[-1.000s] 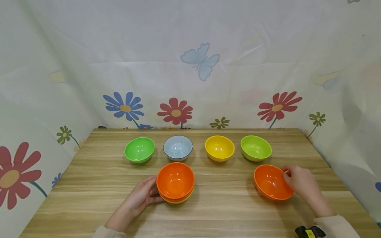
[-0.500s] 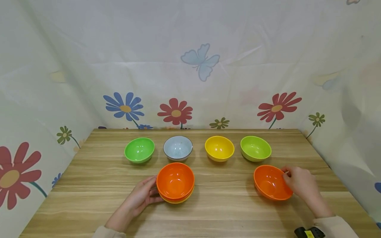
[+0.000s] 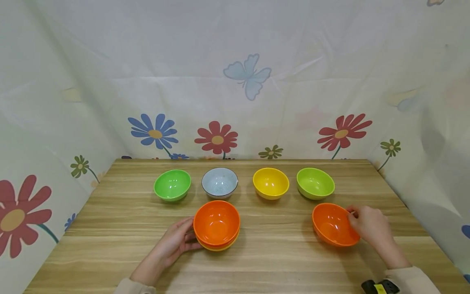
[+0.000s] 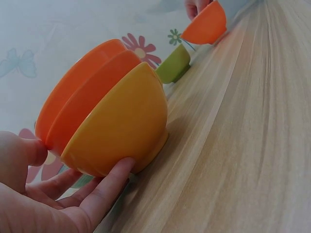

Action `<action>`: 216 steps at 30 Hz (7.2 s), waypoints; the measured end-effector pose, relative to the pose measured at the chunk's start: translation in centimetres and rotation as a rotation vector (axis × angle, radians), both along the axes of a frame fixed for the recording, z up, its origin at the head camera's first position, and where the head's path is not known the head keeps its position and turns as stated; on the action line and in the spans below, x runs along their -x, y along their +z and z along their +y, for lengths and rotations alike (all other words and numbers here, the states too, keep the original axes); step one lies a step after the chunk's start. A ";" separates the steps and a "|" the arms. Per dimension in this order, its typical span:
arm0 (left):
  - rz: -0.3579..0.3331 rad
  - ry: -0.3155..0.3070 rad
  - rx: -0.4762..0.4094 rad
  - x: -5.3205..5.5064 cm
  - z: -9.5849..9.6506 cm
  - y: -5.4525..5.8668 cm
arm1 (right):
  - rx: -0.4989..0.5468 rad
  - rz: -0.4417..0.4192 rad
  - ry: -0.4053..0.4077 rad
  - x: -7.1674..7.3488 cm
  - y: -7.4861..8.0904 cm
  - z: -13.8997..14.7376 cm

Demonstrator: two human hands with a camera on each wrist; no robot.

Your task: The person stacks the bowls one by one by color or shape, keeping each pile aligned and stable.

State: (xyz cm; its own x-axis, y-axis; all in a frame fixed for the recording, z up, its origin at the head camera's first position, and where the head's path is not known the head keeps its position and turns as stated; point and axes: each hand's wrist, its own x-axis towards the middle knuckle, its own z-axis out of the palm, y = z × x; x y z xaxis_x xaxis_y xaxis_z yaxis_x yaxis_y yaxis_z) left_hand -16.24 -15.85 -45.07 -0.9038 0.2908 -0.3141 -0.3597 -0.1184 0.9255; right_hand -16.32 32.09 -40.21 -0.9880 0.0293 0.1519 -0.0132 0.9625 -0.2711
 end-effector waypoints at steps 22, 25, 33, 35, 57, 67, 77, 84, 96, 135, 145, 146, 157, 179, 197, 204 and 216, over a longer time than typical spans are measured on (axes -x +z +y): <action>0.003 -0.005 -0.006 -0.1 0.0 0.0 | 0.014 0.019 0.020 0.2 1.0 -2.4; 0.001 -0.003 -0.010 -0.1 0.0 0.0 | 0.019 0.031 0.037 0.4 1.2 -2.9; 0.003 0.008 -0.010 -0.1 0.0 -0.1 | 0.011 0.011 0.058 0.9 1.9 -4.1; 0.004 0.012 -0.011 -0.1 0.0 -0.1 | 0.006 0.021 0.064 1.0 2.0 -4.5; 0.006 0.007 -0.013 -0.1 -0.1 -0.3 | 0.038 0.039 0.159 2.1 2.7 -8.8; 0.005 0.008 -0.013 -0.2 -0.1 -0.3 | 0.057 0.053 0.200 3.0 2.6 -10.6; 0.002 0.012 -0.011 -0.2 0.0 -0.2 | 0.083 0.035 0.230 3.9 2.5 -12.2; 0.000 0.018 -0.007 -0.2 0.1 -0.2 | 0.067 0.026 0.242 4.2 3.3 -13.5; 0.001 0.028 0.006 -0.1 0.1 -0.2 | 0.050 0.043 0.284 4.6 5.6 -16.3; 0.012 0.006 -0.026 -0.4 -0.1 -0.1 | 0.079 0.059 0.401 4.8 8.0 -23.7; 0.012 0.007 -0.019 -0.4 0.0 -0.3 | 0.121 0.048 0.449 4.5 6.3 -25.1; 0.012 0.008 -0.018 -0.4 0.0 -0.3 | 0.122 0.048 0.452 4.5 6.2 -25.2; 0.012 0.016 -0.018 -0.3 0.0 -0.2 | 0.143 0.046 0.471 4.2 5.7 -26.0; 0.023 0.015 -0.041 -0.3 0.1 -0.2 | 0.128 0.056 0.421 3.8 4.3 -26.5; 0.013 0.011 -0.036 -0.2 0.1 -0.4 | 0.105 0.064 0.371 3.9 4.0 -27.1; 0.013 0.010 -0.033 -0.2 0.0 -0.4 | 0.108 0.069 0.367 4.0 3.7 -27.1; 0.012 0.010 -0.025 -0.2 0.0 -0.3 | 0.101 0.064 0.337 3.9 3.7 -27.2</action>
State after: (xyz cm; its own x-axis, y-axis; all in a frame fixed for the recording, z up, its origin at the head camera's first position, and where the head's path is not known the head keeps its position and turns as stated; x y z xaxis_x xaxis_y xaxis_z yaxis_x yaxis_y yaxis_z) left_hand -16.00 -15.88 -45.40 -0.9104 0.2895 -0.2955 -0.3469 -0.1452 0.9266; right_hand -20.20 4.87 -36.55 -0.9332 -0.2786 0.2269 -0.3455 0.8694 -0.3533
